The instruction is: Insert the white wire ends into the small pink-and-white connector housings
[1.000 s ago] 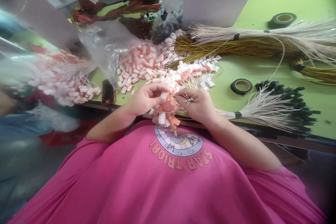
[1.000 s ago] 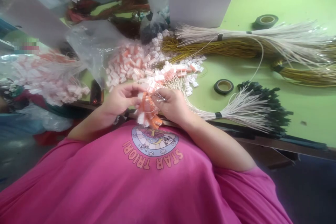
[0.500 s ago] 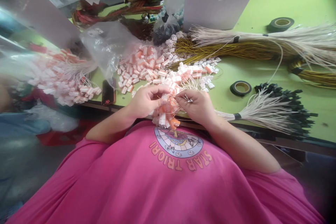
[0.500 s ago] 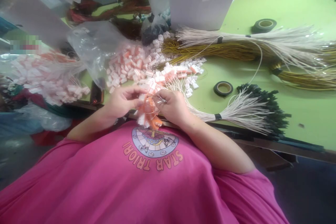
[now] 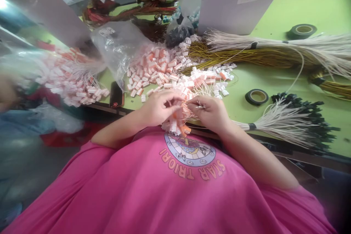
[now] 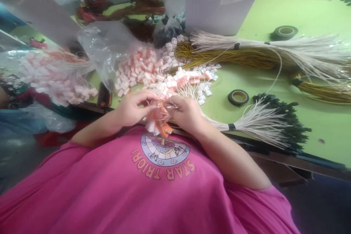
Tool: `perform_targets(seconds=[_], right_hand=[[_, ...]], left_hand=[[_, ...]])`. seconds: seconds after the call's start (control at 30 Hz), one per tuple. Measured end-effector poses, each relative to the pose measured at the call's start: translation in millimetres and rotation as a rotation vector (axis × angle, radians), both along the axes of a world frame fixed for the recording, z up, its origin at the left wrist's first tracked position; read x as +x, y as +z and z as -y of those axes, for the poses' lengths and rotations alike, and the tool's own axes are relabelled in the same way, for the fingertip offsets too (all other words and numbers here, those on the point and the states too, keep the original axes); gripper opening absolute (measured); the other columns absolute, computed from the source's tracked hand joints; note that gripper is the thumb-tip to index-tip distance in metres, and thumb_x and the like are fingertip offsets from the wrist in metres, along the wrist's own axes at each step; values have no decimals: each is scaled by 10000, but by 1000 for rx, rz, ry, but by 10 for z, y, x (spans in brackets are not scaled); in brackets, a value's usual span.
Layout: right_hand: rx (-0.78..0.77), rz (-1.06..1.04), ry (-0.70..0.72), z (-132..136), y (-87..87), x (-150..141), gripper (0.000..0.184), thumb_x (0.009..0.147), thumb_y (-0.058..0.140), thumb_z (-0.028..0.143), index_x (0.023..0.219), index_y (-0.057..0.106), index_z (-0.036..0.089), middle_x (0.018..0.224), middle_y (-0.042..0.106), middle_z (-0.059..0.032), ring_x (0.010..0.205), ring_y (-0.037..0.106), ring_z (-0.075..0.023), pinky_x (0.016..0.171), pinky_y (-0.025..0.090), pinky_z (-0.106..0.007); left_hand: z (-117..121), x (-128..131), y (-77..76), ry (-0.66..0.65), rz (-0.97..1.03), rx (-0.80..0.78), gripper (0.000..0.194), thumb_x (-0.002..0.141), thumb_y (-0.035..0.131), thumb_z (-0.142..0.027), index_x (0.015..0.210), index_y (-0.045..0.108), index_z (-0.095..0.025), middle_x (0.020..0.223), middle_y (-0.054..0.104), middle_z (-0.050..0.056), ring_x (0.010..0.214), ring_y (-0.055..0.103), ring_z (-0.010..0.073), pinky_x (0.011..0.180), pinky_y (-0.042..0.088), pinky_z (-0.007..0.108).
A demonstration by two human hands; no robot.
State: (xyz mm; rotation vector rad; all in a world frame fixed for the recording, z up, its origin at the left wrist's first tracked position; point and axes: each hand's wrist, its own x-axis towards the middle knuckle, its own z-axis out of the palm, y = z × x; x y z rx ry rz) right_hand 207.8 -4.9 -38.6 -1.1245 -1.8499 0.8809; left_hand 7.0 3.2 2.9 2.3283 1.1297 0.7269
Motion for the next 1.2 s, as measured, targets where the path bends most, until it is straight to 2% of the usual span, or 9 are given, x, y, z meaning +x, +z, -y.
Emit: perform_targets(seconds=[0.1,0.23,0.33,0.47,0.6,0.73,0.83,1.0,1.2], right_hand=[[51,-133,4,-45,19,96,131,801,564,235,762,687,215,873,682,-41,814,620,-165,769,474,-327],[-145,-253,-59,-65,15,171,78,735,648,252,786,700,223,790,681,-19,735,624,-164,703,492,-330],[-242,-255,-46,-61,14,156,128,692,677,247,808,697,195,738,678,-16,665,612,-151,656,486,-318],[-297,-252,-19,-65,26,118,66,710,615,220,704,657,170,648,655,-10,614,592,-133,630,469,-300],[-290,-250,-17,-79,21,96,71,697,622,236,683,642,170,605,609,12,564,540,-110,566,426,-273],[-247,-192,-7,-76,19,73,91,714,600,233,688,661,171,594,593,17,570,528,-109,566,412,-271],[-220,-179,-22,-63,20,51,117,733,584,245,698,666,170,598,597,12,576,531,-114,561,414,-268],[-105,-81,-27,-21,16,20,149,760,555,235,671,654,169,632,624,-1,598,544,-112,588,425,-260],[-52,-47,-6,33,35,12,152,774,538,237,717,662,169,615,616,5,568,524,-100,558,409,-244]], left_hand=[[-149,-323,-35,159,-118,144,257,794,626,-228,1049,632,-191,1016,641,58,833,589,158,760,489,288],[-440,-934,-302,634,-425,175,199,805,583,-229,988,629,-166,1010,618,112,861,588,234,785,465,365],[-594,-1226,-532,721,-579,96,277,806,571,-281,1053,608,-162,1064,599,157,961,569,292,805,443,388],[-691,-1261,-682,681,-589,46,290,842,483,-259,1098,599,-186,1094,606,144,1006,561,283,842,423,383],[-774,-1167,-657,633,-527,96,320,834,478,-231,1117,619,-183,1123,600,148,1042,555,293,889,414,404],[-757,-1001,-517,590,-395,75,254,800,527,-196,1024,646,-183,1025,630,120,952,584,260,862,444,398],[-529,-726,-294,525,-60,-76,179,789,587,-228,962,608,-188,872,644,56,760,599,180,752,491,346],[-24,-152,72,70,330,-490,225,783,639,-239,987,570,-174,833,638,31,688,609,128,638,517,262],[21,66,41,48,292,-462,197,803,621,-219,994,627,-168,933,659,49,797,625,140,687,517,252]])
